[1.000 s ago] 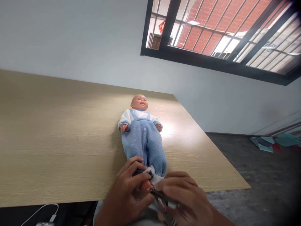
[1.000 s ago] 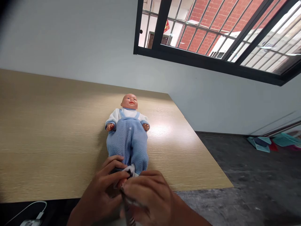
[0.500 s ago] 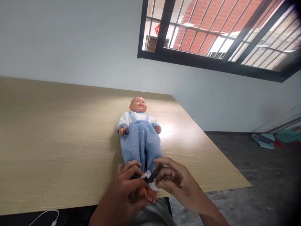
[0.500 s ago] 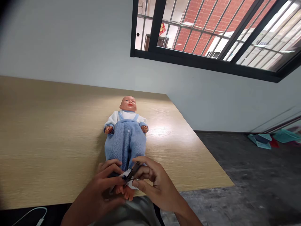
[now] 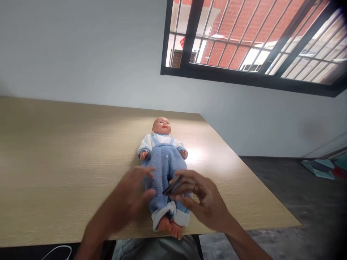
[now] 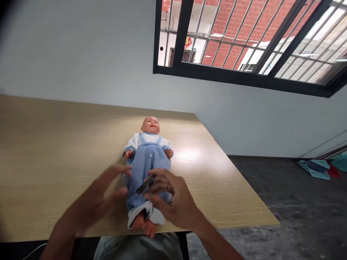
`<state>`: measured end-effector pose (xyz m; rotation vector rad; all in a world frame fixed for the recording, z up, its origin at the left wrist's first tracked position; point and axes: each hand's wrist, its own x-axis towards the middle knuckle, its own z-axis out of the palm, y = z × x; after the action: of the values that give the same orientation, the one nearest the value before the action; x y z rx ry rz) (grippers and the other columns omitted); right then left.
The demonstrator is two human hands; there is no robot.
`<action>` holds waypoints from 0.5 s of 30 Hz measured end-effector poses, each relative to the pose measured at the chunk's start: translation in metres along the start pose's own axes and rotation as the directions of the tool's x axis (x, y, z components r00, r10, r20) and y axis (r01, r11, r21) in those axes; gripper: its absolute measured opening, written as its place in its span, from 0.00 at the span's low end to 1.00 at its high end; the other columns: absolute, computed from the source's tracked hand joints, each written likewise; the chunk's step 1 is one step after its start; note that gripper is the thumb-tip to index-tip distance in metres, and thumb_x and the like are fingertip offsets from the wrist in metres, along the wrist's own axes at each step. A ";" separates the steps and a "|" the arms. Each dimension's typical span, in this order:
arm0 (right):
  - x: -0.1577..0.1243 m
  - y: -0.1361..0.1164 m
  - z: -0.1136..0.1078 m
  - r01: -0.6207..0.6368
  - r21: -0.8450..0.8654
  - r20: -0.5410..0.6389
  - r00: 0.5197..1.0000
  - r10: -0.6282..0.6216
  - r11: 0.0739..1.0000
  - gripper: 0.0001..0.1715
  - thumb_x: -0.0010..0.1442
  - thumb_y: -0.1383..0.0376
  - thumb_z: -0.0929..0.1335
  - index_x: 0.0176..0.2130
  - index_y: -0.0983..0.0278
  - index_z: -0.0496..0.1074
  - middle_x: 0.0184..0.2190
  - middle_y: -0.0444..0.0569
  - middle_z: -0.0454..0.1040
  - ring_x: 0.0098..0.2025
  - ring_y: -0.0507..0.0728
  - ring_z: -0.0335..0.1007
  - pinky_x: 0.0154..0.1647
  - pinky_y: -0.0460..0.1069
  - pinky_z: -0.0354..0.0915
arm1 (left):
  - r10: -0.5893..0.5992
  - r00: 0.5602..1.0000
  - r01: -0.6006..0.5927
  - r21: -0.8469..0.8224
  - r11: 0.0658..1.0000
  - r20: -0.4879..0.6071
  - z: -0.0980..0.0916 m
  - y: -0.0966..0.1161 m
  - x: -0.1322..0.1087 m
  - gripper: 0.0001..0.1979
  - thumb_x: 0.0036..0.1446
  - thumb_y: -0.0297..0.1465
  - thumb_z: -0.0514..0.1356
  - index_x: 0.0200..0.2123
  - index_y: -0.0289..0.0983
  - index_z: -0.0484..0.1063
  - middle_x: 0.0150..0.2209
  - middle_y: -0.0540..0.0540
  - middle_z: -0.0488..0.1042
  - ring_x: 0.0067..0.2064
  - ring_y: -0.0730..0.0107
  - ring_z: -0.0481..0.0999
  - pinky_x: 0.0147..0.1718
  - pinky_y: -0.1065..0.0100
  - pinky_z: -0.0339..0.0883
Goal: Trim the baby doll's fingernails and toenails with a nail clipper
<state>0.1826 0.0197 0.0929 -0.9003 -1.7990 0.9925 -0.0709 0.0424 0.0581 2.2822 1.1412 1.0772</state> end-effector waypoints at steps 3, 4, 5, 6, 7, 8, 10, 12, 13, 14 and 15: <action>0.037 0.009 -0.012 0.089 -0.123 -0.007 0.996 -0.090 0.988 0.19 0.70 0.62 0.69 0.57 0.60 0.63 0.48 0.54 0.80 0.45 0.58 0.85 0.47 0.54 0.80 | -0.087 0.996 0.085 0.112 0.990 0.019 -0.021 -0.031 0.039 0.16 0.66 0.38 0.61 0.55 0.43 0.74 0.52 0.42 0.79 0.52 0.51 0.79 0.53 0.52 0.73; 0.050 0.015 -0.014 0.107 -0.145 -0.005 0.994 -0.109 0.984 0.19 0.71 0.62 0.68 0.57 0.60 0.61 0.49 0.55 0.80 0.47 0.58 0.84 0.50 0.56 0.80 | -0.101 0.993 0.091 0.152 0.984 0.060 -0.023 -0.040 0.051 0.14 0.64 0.36 0.62 0.52 0.43 0.75 0.50 0.42 0.79 0.49 0.52 0.79 0.50 0.54 0.73; 0.063 0.021 -0.016 0.126 -0.168 0.011 0.992 -0.126 0.978 0.18 0.71 0.62 0.68 0.56 0.60 0.60 0.49 0.56 0.80 0.49 0.59 0.84 0.52 0.58 0.79 | -0.103 0.992 0.089 0.164 0.982 0.075 -0.023 -0.047 0.061 0.13 0.60 0.34 0.65 0.49 0.42 0.76 0.46 0.43 0.80 0.45 0.54 0.80 0.46 0.57 0.74; 0.074 0.027 -0.016 0.143 -0.188 0.040 0.990 -0.138 0.972 0.17 0.71 0.63 0.67 0.56 0.60 0.60 0.48 0.56 0.80 0.50 0.60 0.83 0.54 0.60 0.78 | -0.104 0.992 0.089 0.172 0.981 0.078 -0.020 -0.053 0.070 0.11 0.57 0.32 0.66 0.45 0.41 0.77 0.42 0.45 0.80 0.40 0.57 0.79 0.41 0.60 0.74; 0.085 0.034 -0.016 0.159 -0.205 0.072 0.987 -0.147 0.966 0.17 0.70 0.63 0.67 0.55 0.60 0.60 0.47 0.56 0.81 0.50 0.60 0.83 0.54 0.61 0.77 | -0.105 0.992 0.090 0.180 0.980 0.075 -0.016 -0.058 0.076 0.08 0.55 0.30 0.67 0.40 0.41 0.77 0.37 0.47 0.78 0.36 0.59 0.78 0.38 0.62 0.72; 0.095 0.040 -0.015 0.173 -0.219 0.105 0.983 -0.153 0.960 0.17 0.69 0.64 0.68 0.54 0.60 0.60 0.46 0.55 0.82 0.50 0.60 0.83 0.54 0.62 0.77 | -0.106 0.993 0.094 0.185 0.978 0.057 -0.010 -0.061 0.080 0.06 0.54 0.28 0.67 0.37 0.40 0.76 0.34 0.48 0.77 0.34 0.61 0.76 0.36 0.63 0.71; 0.112 0.052 -0.013 0.197 -0.241 0.157 0.974 -0.163 0.950 0.17 0.69 0.64 0.68 0.54 0.60 0.60 0.44 0.54 0.82 0.49 0.60 0.82 0.53 0.62 0.77 | -0.105 0.994 0.102 0.185 0.978 0.008 0.003 -0.068 0.081 0.05 0.53 0.25 0.65 0.34 0.39 0.74 0.33 0.48 0.75 0.34 0.62 0.74 0.35 0.65 0.70; 0.128 0.060 -0.010 0.216 -0.260 0.185 0.968 -0.171 0.941 0.18 0.69 0.64 0.68 0.55 0.60 0.60 0.45 0.54 0.82 0.51 0.61 0.81 0.54 0.62 0.76 | -0.108 0.993 0.115 0.169 0.979 -0.050 0.014 -0.073 0.078 0.05 0.54 0.23 0.62 0.33 0.39 0.74 0.33 0.48 0.73 0.34 0.63 0.74 0.34 0.65 0.70; 0.135 0.064 -0.009 0.224 -0.268 0.194 0.965 -0.176 0.937 0.18 0.68 0.64 0.68 0.55 0.60 0.61 0.46 0.54 0.82 0.52 0.61 0.81 0.54 0.63 0.76 | -0.111 0.991 0.122 0.156 0.980 -0.081 0.019 -0.075 0.076 0.05 0.56 0.24 0.61 0.34 0.38 0.74 0.34 0.47 0.73 0.33 0.64 0.73 0.33 0.66 0.70; 0.141 0.067 -0.009 0.231 -0.271 0.200 0.963 -0.181 0.934 0.17 0.68 0.64 0.69 0.54 0.60 0.62 0.46 0.55 0.81 0.52 0.62 0.80 0.55 0.63 0.75 | -0.112 0.987 0.127 0.139 0.982 -0.114 0.023 -0.077 0.074 0.04 0.58 0.24 0.60 0.34 0.38 0.75 0.34 0.47 0.73 0.32 0.66 0.73 0.32 0.67 0.70; 0.146 0.070 -0.008 0.239 -0.270 0.204 0.961 -0.187 0.933 0.17 0.68 0.64 0.69 0.54 0.60 0.62 0.46 0.54 0.81 0.52 0.62 0.80 0.54 0.62 0.75 | -0.110 0.983 0.128 0.119 0.985 -0.148 0.027 -0.078 0.073 0.04 0.60 0.25 0.60 0.35 0.38 0.75 0.34 0.47 0.73 0.31 0.67 0.73 0.31 0.68 0.71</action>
<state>0.1494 0.1785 0.0827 -0.7888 -2.1831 0.6935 -0.0630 0.1477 0.0276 2.2284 1.4226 1.1641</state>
